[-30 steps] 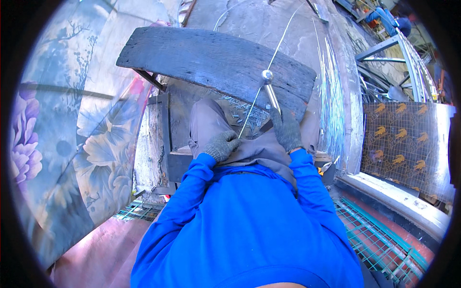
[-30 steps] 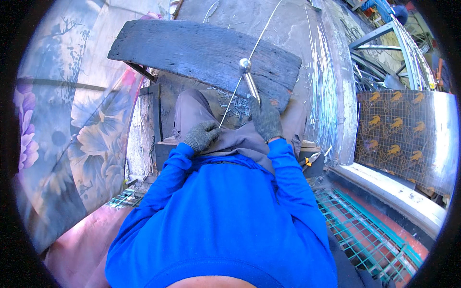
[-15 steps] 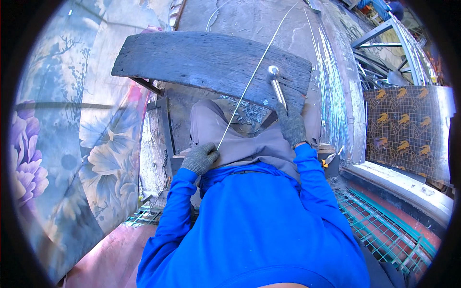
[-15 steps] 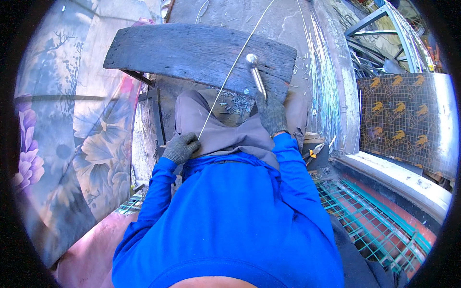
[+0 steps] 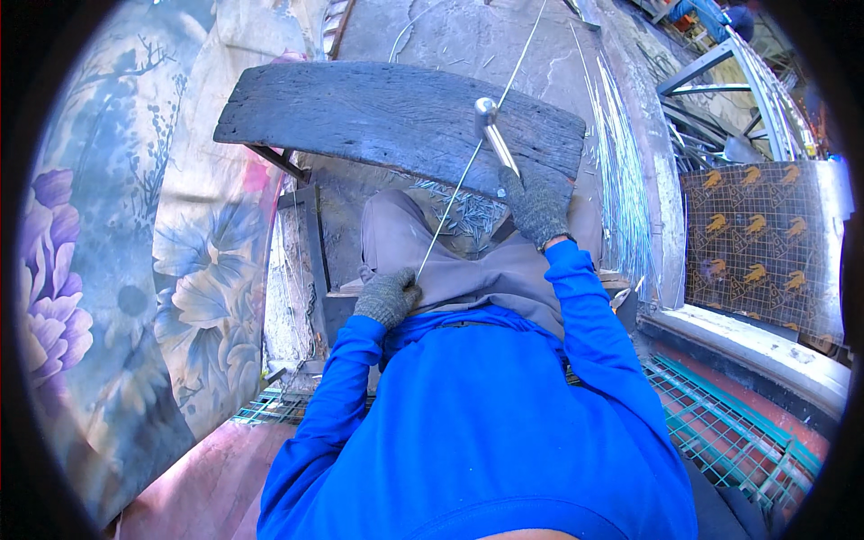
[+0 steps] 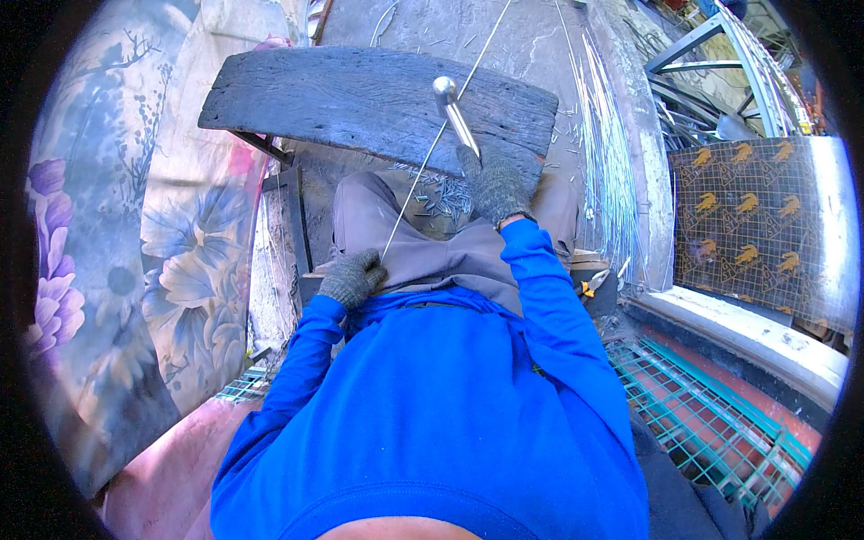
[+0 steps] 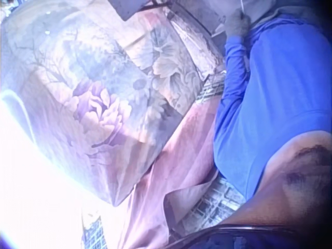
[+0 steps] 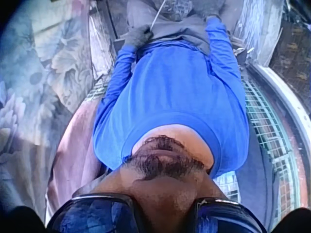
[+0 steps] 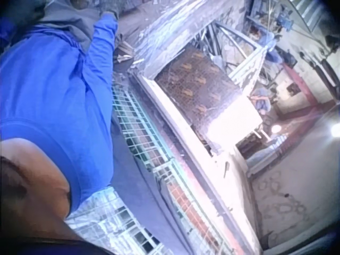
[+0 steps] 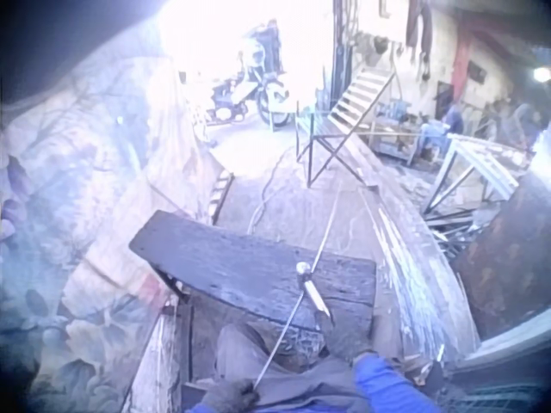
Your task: Straightening or shaping a thin metal rod by hammering it against a wooden block.
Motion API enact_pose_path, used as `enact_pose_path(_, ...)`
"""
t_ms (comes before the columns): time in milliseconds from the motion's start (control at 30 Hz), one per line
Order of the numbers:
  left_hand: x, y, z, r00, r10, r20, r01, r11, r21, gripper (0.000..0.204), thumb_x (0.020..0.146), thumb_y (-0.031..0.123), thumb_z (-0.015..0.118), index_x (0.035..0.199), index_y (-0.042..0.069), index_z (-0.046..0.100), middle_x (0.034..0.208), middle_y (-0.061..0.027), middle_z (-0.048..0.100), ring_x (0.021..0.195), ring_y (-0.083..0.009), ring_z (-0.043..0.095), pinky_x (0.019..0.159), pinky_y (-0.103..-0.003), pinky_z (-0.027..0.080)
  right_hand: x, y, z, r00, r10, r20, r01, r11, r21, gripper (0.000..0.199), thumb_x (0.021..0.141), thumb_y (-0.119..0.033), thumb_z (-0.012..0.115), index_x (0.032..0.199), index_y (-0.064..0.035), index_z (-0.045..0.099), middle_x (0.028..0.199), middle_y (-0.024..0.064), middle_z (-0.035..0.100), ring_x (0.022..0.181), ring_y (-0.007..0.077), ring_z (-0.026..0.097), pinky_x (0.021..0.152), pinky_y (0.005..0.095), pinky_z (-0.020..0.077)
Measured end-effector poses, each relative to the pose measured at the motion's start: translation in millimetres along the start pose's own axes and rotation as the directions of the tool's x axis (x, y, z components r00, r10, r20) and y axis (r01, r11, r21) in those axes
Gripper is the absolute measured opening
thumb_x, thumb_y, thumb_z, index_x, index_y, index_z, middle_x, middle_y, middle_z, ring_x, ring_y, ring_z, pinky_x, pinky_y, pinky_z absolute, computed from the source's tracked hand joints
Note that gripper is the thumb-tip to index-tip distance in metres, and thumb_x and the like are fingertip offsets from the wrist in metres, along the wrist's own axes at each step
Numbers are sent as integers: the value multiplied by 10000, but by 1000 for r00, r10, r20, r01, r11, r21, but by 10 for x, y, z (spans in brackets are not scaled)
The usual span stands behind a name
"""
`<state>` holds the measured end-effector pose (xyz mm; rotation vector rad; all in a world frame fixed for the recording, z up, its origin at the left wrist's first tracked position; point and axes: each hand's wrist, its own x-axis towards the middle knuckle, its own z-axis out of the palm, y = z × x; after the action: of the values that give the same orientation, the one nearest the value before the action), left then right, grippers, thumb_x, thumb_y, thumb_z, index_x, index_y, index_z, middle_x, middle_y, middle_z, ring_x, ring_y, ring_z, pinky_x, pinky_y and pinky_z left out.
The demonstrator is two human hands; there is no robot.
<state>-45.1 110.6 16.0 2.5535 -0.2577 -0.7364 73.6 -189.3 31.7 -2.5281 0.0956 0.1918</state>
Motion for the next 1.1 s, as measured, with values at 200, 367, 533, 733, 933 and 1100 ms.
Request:
enact_pose_path(200,-63,-6,-72,1000,13,20,-11,998,-66,316,881,368,594,983,72,640,938,-241,660,905,-450,630,805,-510,489,-84,-87,39,989,69,-134,-55,993,107,552,975,-509,452,1074,11,606,996,319,628,948,498,595,826,553,454)
enact_pose_path(367,-157,-51,-323,990,8,143,-8,1000,2,328,888,374,566,983,69,640,969,-237,658,926,-439,630,811,-501,492,-47,212,211,989,35,-143,-17,992,124,546,975,-497,463,1072,23,597,990,324,625,954,493,594,826,550,450)
enact_pose_path(533,-336,-294,-353,980,71,187,-82,995,53,315,883,370,559,958,78,650,947,-222,657,917,-417,634,810,-488,491,-219,298,190,968,212,-135,-166,941,293,530,981,-474,471,1082,32,592,985,321,626,953,487,597,823,547,452)
enact_pose_path(733,-454,-333,-373,986,-47,161,40,998,47,262,873,334,587,875,85,671,863,-198,659,883,-388,641,784,-475,488,-175,154,-23,967,254,2,-240,913,330,479,986,-428,493,1075,26,617,963,303,638,922,473,612,801,529,462)
enact_pose_path(933,-456,-292,-396,987,-77,141,75,997,23,261,868,335,605,826,88,676,829,-191,657,862,-381,642,773,-472,484,-177,-226,-193,950,-15,-313,95,966,240,484,976,-459,494,1070,-7,639,982,284,650,933,455,622,815,526,469)
enact_pose_path(1100,-456,-184,-499,974,-96,204,79,993,91,333,879,385,568,1015,95,660,949,-229,667,949,-406,642,837,-491,491,79,-46,-43,999,-33,-10,32,999,-38,476,971,-469,494,1073,-27,635,917,244,654,942,424,617,803,520,468)
